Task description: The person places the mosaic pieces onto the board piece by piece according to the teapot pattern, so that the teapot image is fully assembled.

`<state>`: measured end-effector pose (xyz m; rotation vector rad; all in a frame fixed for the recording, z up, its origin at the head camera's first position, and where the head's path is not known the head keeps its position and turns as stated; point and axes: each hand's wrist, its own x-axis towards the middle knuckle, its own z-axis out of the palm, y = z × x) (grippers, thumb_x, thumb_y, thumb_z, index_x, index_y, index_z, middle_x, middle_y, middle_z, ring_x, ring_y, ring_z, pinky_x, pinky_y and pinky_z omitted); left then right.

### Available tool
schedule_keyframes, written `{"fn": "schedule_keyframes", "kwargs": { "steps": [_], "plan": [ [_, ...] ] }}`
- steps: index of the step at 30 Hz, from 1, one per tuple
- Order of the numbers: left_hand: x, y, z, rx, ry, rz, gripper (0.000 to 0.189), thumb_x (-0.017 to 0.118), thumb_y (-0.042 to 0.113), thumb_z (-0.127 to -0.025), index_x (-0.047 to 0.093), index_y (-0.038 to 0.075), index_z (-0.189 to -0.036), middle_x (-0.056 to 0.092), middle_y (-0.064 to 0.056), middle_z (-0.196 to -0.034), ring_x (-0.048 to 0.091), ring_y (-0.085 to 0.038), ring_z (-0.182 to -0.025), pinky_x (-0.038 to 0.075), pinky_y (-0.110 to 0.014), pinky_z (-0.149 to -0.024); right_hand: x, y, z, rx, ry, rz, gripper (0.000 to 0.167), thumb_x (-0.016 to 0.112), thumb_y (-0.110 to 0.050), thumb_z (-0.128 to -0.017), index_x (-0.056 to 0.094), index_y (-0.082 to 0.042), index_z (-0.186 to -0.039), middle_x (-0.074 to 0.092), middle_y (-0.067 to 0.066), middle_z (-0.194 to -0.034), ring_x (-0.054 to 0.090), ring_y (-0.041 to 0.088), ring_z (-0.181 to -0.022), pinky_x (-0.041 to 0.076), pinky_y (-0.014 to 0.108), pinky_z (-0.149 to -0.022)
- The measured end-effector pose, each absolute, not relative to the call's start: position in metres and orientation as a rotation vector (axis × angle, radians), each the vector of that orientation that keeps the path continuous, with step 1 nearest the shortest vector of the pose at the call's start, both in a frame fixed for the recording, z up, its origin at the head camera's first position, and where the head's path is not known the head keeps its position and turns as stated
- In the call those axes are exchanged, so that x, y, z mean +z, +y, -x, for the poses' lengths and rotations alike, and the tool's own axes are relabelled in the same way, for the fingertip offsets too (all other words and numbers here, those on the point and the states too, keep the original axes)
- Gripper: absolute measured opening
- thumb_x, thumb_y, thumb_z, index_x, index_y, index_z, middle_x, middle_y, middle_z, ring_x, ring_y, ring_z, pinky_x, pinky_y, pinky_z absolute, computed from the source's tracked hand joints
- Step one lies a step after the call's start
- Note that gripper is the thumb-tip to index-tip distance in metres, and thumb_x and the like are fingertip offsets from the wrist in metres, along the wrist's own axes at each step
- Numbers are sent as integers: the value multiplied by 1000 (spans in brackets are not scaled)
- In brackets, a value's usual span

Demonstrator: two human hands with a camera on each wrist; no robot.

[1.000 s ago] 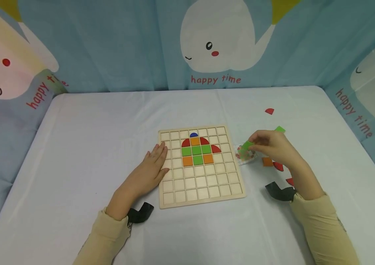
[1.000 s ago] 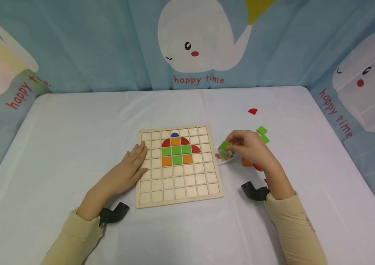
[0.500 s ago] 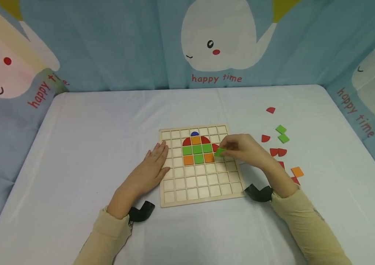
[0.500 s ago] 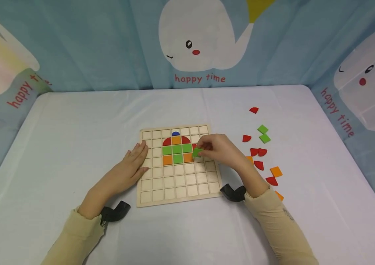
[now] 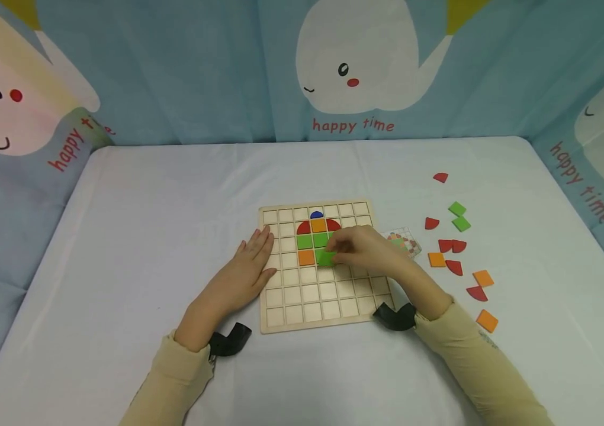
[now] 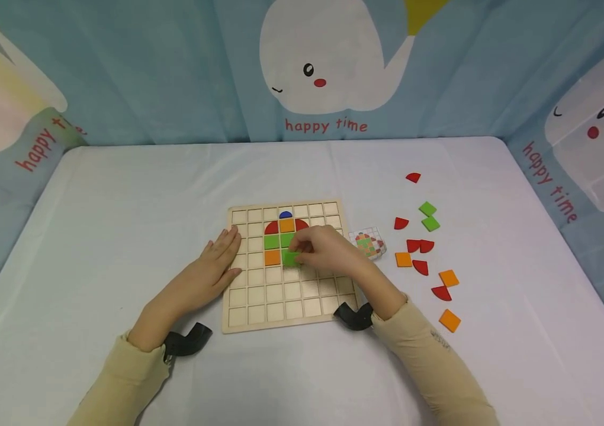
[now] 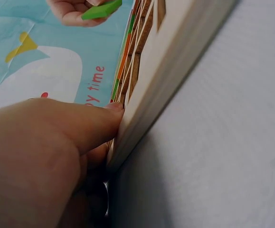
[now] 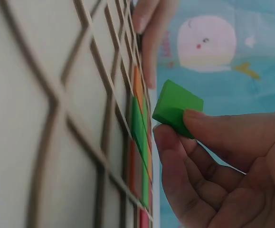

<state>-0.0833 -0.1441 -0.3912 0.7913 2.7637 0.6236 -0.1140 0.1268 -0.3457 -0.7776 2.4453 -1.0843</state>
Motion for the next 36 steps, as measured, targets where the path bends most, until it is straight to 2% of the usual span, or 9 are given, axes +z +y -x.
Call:
{"fn": "schedule_keyframes", "kwargs": {
  "steps": [20,36],
  "plan": [
    [-391,-143,85,628,2760,-784,63,48,23,-99,20,-8,-146,9,-18,-155,7,-33,-142,13,-51,-112,-357,97,113,-1031,2428,718,7,78,-10,-78,70,-10,-76,63,-7,-69,56,7,-64,48,23,-61],
    [-392,-144,84,634,2767,-798,62,48,23,-99,20,-8,-146,11,-19,-155,8,-34,-142,14,-52,-112,-357,93,110,-1009,2443,713,6,77,-11,-78,72,-13,-76,65,-9,-70,58,6,-66,49,23,-63]
  ]
}}
